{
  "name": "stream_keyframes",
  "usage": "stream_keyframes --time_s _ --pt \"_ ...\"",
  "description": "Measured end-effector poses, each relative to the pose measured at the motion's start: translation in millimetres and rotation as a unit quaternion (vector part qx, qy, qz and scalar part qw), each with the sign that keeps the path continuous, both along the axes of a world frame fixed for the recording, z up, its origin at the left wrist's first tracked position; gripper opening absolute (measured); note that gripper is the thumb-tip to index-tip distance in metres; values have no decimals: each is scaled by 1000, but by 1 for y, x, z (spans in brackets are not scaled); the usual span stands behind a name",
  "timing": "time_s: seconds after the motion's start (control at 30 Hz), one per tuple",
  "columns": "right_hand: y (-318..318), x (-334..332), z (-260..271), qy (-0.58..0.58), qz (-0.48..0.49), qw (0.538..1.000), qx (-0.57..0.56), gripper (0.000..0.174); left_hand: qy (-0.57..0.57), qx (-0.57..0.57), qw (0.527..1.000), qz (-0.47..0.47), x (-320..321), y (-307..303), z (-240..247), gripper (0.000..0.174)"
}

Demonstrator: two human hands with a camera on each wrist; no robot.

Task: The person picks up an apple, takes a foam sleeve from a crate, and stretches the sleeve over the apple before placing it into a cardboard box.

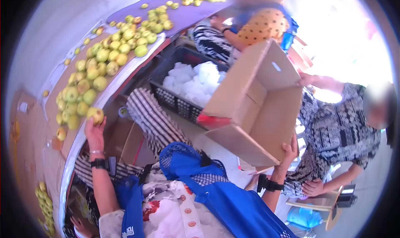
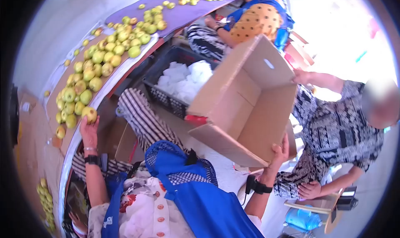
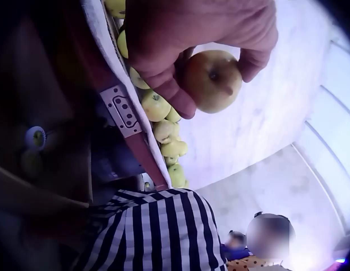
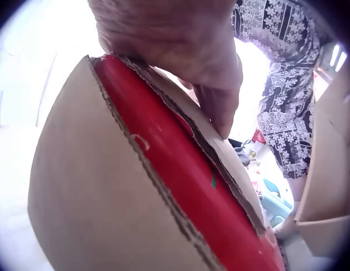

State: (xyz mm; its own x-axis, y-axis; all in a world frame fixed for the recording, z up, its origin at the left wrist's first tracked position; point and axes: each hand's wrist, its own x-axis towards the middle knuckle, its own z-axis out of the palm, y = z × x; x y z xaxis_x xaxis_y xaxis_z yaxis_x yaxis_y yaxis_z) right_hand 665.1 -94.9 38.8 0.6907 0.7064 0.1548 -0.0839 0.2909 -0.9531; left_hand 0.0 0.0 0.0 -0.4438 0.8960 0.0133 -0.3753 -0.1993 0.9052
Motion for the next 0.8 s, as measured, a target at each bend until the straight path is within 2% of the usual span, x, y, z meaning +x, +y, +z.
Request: stream_keyframes --time_s 0.07,0.1,0.17,0.2,0.23,0.27,0.3,0.33,0.37,0.4,0.47,0.5,0.53,0.6,0.63,0.7,0.8 --pt "-1 16 -18 4 -18 1000 -3 73 4 29 999 30 13 -6 29 49" --pt "-9 47 20 -66 -5 998 -9 72 -53 5 998 35 42 -21 -19 47" --pt "-3 36 15 -31 -34 998 -30 69 -24 12 999 32 16 -16 -6 42" --pt "-2 41 18 -42 -89 994 -52 64 -20 9 999 31 11 -14 -4 42" --pt "5 40 29 -67 -196 977 -54 49 -23 2 999 30 11 -16 -6 41" --pt "-2 55 33 -277 -223 931 -80 36 -24 -3 999 30 10 -18 -5 41" --pt "-8 69 36 -464 -284 834 -93 24 -15 -11 999 41 8 -21 -2 41" --pt "4 33 68 -206 -370 906 -7 24 -8 -17 998 53 7 -23 3 41" --pt "10 17 82 -212 -414 883 64 28 0 -21 998 66 6 -25 8 42" --pt "10 -10 98 -347 -415 830 134 35 3 -18 996 85 5 -28 15 41" --pt "24 -76 134 -316 -301 860 264 37 -2 -23 993 113 -2 -36 27 41" --pt "32 -117 141 -358 -273 860 239 36 -5 -24 992 125 -5 -38 35 40" --pt "43 -147 141 -358 -196 871 273 38 7 -20 991 131 -9 -41 46 41" --pt "62 -191 130 -435 26 874 215 36 49 -2 992 117 -15 -46 73 42" --pt "73 -215 131 -476 128 861 127 32 71 5 991 110 -17 -50 86 42" --pt "116 -261 122 -528 352 769 75 33 79 20 992 99 -25 -56 112 43" --pt "160 -342 87 -648 469 591 102 27 63 59 993 78 -22 -59 143 43"
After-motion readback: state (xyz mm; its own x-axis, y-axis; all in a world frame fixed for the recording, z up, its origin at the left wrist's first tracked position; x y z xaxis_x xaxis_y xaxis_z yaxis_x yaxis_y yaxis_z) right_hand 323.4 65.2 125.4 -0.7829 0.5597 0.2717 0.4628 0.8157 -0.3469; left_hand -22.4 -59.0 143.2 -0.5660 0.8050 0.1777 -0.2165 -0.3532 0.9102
